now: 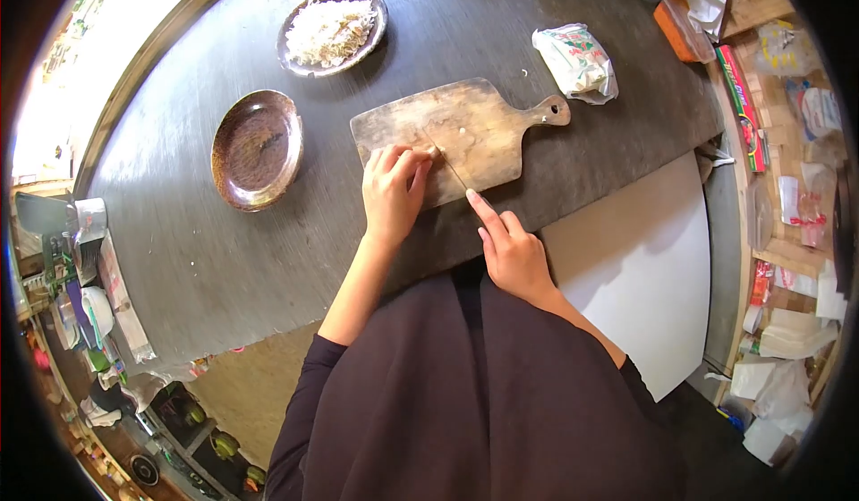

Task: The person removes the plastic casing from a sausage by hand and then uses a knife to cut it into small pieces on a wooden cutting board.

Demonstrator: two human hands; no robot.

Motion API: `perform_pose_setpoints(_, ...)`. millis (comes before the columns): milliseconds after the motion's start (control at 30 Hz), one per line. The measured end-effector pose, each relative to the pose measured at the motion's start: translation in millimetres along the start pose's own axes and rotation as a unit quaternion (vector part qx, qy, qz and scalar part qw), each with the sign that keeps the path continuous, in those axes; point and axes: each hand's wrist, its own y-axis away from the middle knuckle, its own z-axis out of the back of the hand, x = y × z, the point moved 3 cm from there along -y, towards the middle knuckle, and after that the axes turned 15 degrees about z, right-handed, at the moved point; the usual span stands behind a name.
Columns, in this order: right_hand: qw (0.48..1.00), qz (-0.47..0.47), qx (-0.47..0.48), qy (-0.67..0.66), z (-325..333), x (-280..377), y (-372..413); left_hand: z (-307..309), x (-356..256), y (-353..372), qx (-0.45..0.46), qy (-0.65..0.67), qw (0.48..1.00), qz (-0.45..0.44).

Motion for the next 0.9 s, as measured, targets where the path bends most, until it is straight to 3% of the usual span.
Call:
perform_pose_setpoints(300,0.998,-0.039,0.008,0.041,-6,7,-7,-1,-2,-1,-0.015,0.003,1.000,-0.017)
perform_pose_setpoints(500,0.999,-0.027,-0.038,0.013,-11,7,-5,-4,-6,-7,0.021,-0.045,0.998,0.024)
perform_pose_setpoints(900,0.997,-0.056,-0.043,0.004,-17,10,-19,-8,-1,-6,0.010,0.009,1.000,-0.010)
